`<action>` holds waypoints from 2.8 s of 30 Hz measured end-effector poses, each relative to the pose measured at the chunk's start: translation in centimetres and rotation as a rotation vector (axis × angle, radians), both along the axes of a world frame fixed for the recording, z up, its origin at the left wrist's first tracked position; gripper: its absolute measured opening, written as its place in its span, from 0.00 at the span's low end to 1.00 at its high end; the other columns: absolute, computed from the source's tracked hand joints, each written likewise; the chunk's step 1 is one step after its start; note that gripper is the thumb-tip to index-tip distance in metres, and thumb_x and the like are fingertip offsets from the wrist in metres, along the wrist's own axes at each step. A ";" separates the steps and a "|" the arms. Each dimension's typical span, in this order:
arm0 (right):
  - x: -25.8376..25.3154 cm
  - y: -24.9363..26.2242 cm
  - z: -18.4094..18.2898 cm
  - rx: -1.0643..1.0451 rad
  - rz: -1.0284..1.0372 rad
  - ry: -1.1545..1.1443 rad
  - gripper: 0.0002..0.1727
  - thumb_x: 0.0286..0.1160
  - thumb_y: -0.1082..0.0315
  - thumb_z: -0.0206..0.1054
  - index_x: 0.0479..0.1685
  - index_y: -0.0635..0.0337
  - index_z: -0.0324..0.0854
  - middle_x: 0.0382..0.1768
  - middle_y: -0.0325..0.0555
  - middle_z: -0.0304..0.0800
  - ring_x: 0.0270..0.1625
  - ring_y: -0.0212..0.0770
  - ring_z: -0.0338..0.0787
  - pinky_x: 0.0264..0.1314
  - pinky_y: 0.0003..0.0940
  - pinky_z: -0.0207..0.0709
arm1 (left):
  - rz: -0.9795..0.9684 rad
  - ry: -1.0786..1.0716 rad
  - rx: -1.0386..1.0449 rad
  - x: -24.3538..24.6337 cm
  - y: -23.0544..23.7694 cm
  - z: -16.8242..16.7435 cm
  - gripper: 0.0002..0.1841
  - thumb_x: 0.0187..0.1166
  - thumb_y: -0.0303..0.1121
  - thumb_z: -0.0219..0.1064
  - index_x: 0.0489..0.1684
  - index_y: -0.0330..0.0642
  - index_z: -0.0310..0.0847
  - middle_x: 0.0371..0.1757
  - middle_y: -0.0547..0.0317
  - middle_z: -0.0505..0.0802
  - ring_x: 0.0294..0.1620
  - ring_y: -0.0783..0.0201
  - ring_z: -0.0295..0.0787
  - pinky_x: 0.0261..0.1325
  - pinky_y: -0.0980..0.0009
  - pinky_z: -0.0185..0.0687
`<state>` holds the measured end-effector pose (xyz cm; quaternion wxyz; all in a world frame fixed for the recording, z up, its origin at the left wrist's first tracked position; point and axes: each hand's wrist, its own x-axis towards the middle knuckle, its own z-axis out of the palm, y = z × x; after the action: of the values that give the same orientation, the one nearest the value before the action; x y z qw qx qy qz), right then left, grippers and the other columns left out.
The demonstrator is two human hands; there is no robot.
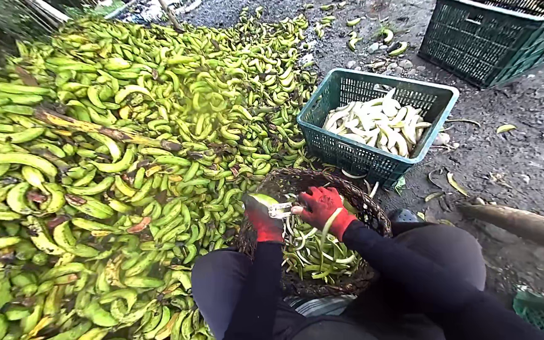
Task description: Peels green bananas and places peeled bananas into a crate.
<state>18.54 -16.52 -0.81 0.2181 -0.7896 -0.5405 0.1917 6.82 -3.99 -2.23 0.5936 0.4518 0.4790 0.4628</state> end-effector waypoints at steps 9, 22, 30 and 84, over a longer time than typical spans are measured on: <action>4.8 2.6 -2.6 0.022 -0.152 0.042 0.29 0.82 0.35 0.55 0.57 0.46 0.88 0.53 0.53 0.90 0.59 0.58 0.88 0.60 0.67 0.75 | -0.790 0.012 -0.198 -2.3 -3.4 0.4 0.29 0.96 0.49 0.33 0.65 0.38 0.77 0.40 0.51 0.91 0.37 0.62 0.89 0.41 0.64 0.89; 2.1 1.8 0.0 0.076 -0.095 -0.047 0.30 0.80 0.33 0.57 0.59 0.45 0.88 0.58 0.56 0.89 0.63 0.59 0.86 0.69 0.65 0.70 | -0.328 0.008 -0.004 0.3 -1.5 1.3 0.29 0.94 0.55 0.37 0.74 0.46 0.75 0.57 0.53 0.89 0.54 0.64 0.87 0.57 0.61 0.86; 4.7 2.6 -1.5 -0.041 -0.208 0.240 0.34 0.87 0.33 0.47 0.67 0.47 0.85 0.56 0.57 0.92 0.61 0.62 0.89 0.63 0.74 0.74 | -0.749 0.342 0.008 -1.4 -2.9 1.3 0.27 0.96 0.44 0.39 0.76 0.34 0.74 0.59 0.45 0.90 0.56 0.62 0.88 0.63 0.63 0.85; 11.5 -3.9 2.6 0.835 -0.632 0.741 0.29 0.93 0.48 0.39 0.62 0.59 0.81 0.48 0.39 0.87 0.48 0.28 0.85 0.54 0.31 0.82 | -0.504 0.268 -0.090 14.0 3.9 -2.5 0.28 0.93 0.53 0.48 0.82 0.44 0.67 0.68 0.46 0.84 0.59 0.54 0.86 0.57 0.54 0.86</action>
<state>30.07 -20.44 1.84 0.7257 -0.6407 -0.1998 0.1517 20.86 -0.12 -4.74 0.6407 0.5869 0.4458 0.2149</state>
